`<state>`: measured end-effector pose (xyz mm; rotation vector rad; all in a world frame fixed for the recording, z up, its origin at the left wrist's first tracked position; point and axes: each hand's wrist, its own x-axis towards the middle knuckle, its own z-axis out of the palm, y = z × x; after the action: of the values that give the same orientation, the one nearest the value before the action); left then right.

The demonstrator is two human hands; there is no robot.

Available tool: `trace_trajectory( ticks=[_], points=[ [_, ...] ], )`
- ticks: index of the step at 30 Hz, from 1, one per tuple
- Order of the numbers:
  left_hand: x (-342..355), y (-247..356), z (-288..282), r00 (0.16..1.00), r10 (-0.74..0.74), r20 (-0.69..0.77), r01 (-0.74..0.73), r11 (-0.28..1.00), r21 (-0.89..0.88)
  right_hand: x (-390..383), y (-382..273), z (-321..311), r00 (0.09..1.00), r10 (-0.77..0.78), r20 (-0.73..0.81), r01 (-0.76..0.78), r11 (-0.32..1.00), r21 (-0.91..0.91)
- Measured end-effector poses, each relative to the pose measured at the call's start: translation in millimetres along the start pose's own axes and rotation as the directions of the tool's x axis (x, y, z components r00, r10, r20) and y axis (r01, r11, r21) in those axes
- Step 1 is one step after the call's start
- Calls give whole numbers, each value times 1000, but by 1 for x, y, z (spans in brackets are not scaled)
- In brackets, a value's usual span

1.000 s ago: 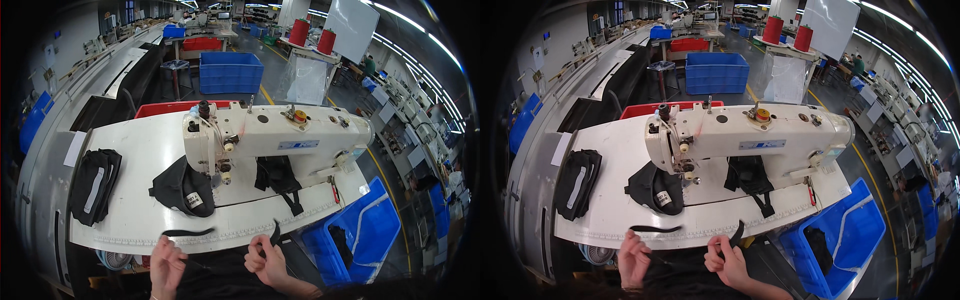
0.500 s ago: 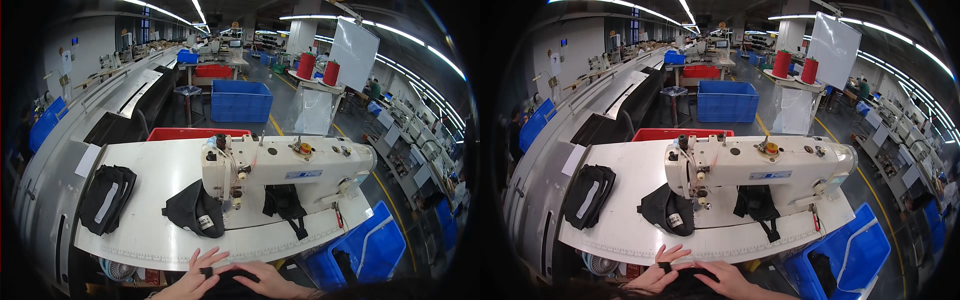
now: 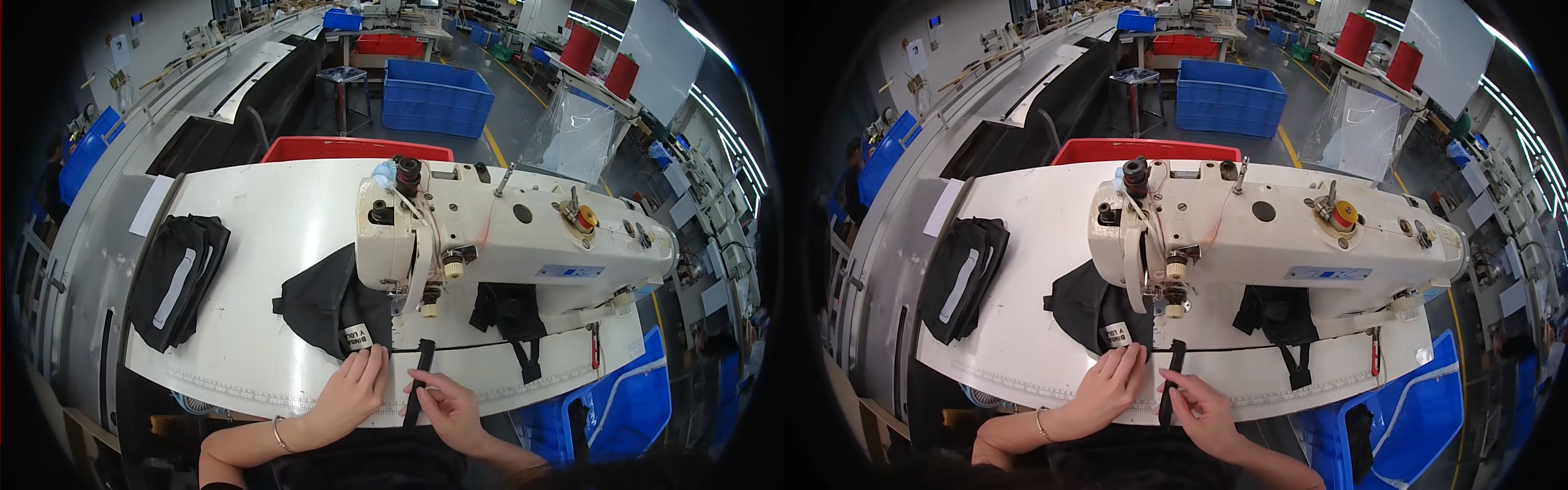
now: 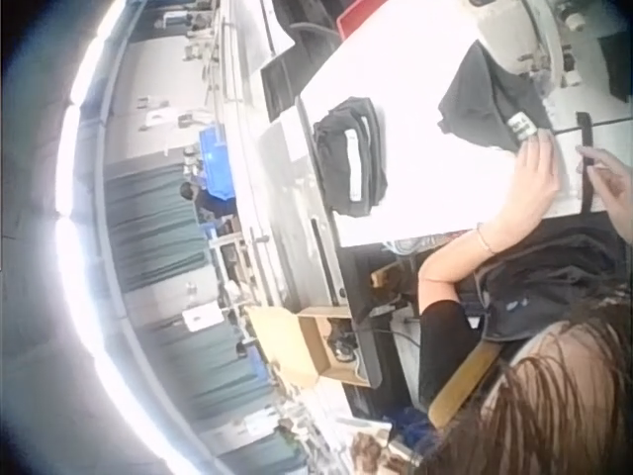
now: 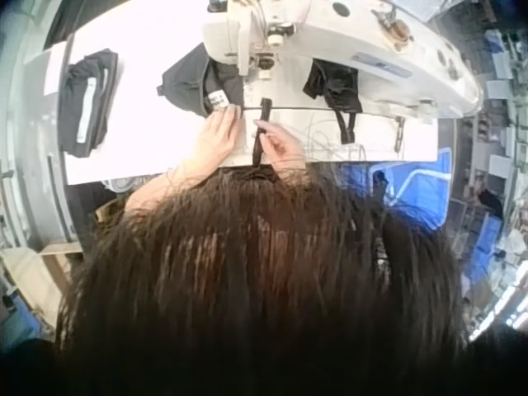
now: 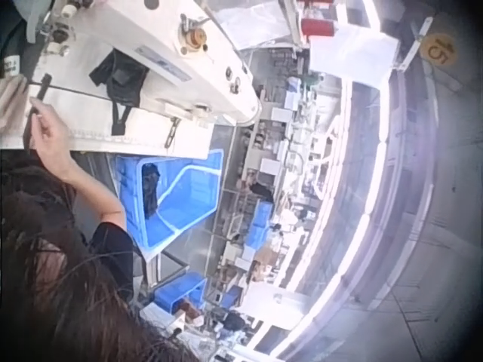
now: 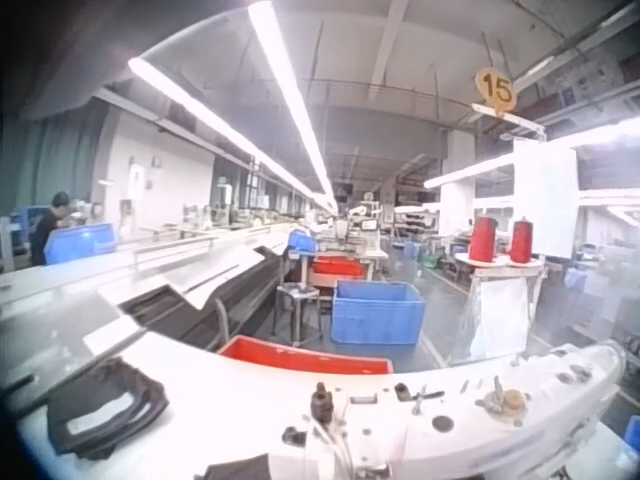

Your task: Sewing components of black bags using an industrial sewing machine.

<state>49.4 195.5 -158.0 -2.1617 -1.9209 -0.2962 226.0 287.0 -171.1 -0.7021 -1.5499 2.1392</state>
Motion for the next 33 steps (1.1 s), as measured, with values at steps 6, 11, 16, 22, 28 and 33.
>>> trace_trajectory(
  ticks=[6, 11, 16, 22, 28, 33],
  points=[
    [17, -31, -5, 992, 105, 66, -115, 979, 169, 57, -6, -21, 803, -367, 470, 587, 349, -730],
    [45, -73, -7, 965, -259, 52, 241, 785, -571, 90, -22, -22, 831, -180, 526, 544, 453, -706],
    [46, -80, -2, 969, -223, 102, 246, 872, -424, 96, -5, -43, 794, -313, 521, 596, 234, -768],
    [48, -51, 16, 966, 148, -211, -150, 989, 7, 98, 2, -39, 713, -247, 656, 580, -315, -751],
    [25, -70, 37, 999, 3, 38, 8, 954, -301, 102, 14, -36, 825, -216, 523, 560, 185, -807],
    [37, -68, 22, 992, -27, 124, 72, 924, -376, 99, 6, -46, 874, -118, 472, 466, 480, -743]
  ],
)
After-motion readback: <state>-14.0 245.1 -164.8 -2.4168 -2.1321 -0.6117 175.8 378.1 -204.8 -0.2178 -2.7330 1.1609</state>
